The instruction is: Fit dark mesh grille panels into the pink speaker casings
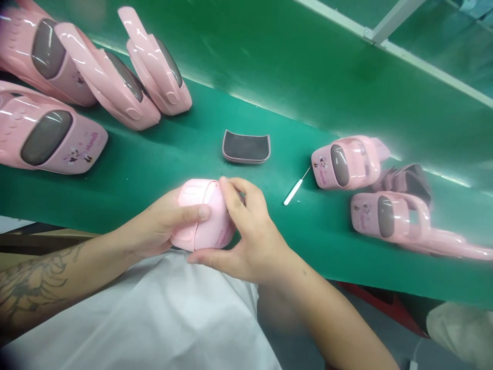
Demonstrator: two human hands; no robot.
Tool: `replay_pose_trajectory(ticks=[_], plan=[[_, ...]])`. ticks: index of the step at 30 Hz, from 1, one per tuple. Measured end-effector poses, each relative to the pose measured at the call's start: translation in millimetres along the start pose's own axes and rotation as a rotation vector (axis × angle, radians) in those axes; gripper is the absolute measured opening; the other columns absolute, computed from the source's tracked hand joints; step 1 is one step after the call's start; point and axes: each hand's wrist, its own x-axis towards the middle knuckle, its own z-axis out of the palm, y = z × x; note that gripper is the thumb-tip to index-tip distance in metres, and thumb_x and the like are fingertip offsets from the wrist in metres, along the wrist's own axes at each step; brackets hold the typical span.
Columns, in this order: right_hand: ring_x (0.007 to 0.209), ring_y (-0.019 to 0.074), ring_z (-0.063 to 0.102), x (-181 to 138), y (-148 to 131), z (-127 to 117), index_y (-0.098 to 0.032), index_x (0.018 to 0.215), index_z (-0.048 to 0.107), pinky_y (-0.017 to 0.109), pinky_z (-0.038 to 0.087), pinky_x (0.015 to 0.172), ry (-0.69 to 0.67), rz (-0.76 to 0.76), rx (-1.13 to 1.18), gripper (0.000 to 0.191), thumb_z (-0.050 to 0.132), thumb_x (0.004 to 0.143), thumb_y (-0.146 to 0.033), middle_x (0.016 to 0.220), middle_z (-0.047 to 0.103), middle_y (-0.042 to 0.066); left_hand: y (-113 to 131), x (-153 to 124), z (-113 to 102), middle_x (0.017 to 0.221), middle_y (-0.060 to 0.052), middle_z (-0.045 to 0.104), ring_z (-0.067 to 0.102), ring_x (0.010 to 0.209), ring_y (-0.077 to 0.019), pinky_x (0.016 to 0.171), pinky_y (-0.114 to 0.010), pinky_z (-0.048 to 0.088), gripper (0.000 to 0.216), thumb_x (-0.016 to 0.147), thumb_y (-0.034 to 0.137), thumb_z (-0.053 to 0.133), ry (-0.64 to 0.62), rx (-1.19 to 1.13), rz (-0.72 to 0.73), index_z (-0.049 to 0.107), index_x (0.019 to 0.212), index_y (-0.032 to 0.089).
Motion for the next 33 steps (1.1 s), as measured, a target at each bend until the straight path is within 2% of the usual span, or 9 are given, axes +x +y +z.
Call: replay_pose_trajectory(ticks=[7, 11, 16, 19, 22, 26, 29, 33], plan=[[0.149, 0.0415, 0.052, 3, -2, -2, -0.027, 0.177, 0.026, 0.068, 0.05, 0.123, -0.032, -0.006, 0.025, 0.118, 0.087, 0.086, -0.07, 0.158, 0.047, 0.021, 1, -2, 0, 0.105, -0.008, 0.077, 0.072, 0.093, -0.0221, 0.077, -0.029, 0.06, 0.044, 0.084, 0.044, 0.095, -0.024, 0.009, 0.024, 0.075, 0.114, 0.019], [0.149, 0.0425, 0.052, 4, -1, -1, -0.028, 0.179, 0.022, 0.069, 0.05, 0.123, -0.06, -0.012, 0.032, 0.122, 0.086, 0.085, -0.072, 0.16, 0.047, 0.021, 1, -2, 0, 0.102, -0.007, 0.076, 0.071, 0.092, -0.0222, 0.075, -0.029, 0.059, 0.043, 0.084, 0.046, 0.094, -0.019, 0.006, 0.037, 0.075, 0.112, 0.019], [0.15, 0.0407, 0.051, 4, -2, -1, -0.026, 0.179, 0.019, 0.064, 0.051, 0.125, -0.096, -0.033, 0.027, 0.123, 0.082, 0.086, -0.075, 0.161, 0.045, 0.021, 1, -1, -1, 0.1, -0.007, 0.075, 0.069, 0.086, -0.0211, 0.071, -0.029, 0.055, 0.046, 0.082, 0.049, 0.094, -0.034, 0.05, 0.045, 0.074, 0.108, 0.018], [0.152, 0.0401, 0.051, 4, -1, -1, -0.026, 0.18, 0.016, 0.063, 0.051, 0.125, -0.115, -0.041, 0.009, 0.124, 0.082, 0.086, -0.075, 0.161, 0.044, 0.021, 0, -2, -1, 0.102, -0.008, 0.076, 0.071, 0.087, -0.0229, 0.072, -0.031, 0.056, 0.045, 0.081, 0.048, 0.094, -0.004, 0.073, 0.052, 0.074, 0.108, 0.018], [0.155, 0.0423, 0.048, 2, 0, 1, -0.021, 0.18, 0.012, 0.064, 0.05, 0.126, -0.131, -0.076, -0.003, 0.134, 0.083, 0.081, -0.079, 0.163, 0.043, 0.024, 0, -5, -1, 0.108, -0.009, 0.077, 0.073, 0.094, -0.0268, 0.079, -0.036, 0.059, 0.043, 0.083, 0.048, 0.092, -0.001, 0.104, 0.072, 0.074, 0.11, 0.019], [0.157, 0.043, 0.046, 1, -1, 5, -0.017, 0.18, 0.007, 0.063, 0.05, 0.128, -0.072, -0.096, -0.031, 0.145, 0.089, 0.076, -0.075, 0.165, 0.046, 0.027, -1, -8, -1, 0.12, -0.012, 0.075, 0.073, 0.105, -0.0305, 0.087, -0.042, 0.061, 0.06, 0.078, 0.045, 0.095, 0.075, 0.138, 0.103, 0.069, 0.126, 0.02], [0.155, 0.0424, 0.051, 1, -3, 7, -0.017, 0.18, 0.015, 0.063, 0.051, 0.126, -0.018, -0.119, -0.042, 0.136, 0.09, 0.08, -0.07, 0.164, 0.05, 0.027, -2, -9, -4, 0.125, -0.013, 0.074, 0.073, 0.109, -0.033, 0.087, -0.045, 0.061, 0.077, 0.072, 0.044, 0.098, 0.14, 0.151, 0.08, 0.063, 0.137, 0.021], [0.151, 0.0424, 0.054, 1, -5, 8, -0.018, 0.18, 0.018, 0.065, 0.054, 0.122, -0.006, -0.156, -0.035, 0.128, 0.085, 0.085, -0.071, 0.159, 0.053, 0.027, -4, -11, -7, 0.13, -0.013, 0.073, 0.073, 0.113, -0.0344, 0.087, -0.045, 0.062, 0.081, 0.07, 0.045, 0.099, 0.157, 0.182, 0.072, 0.059, 0.137, 0.023]])
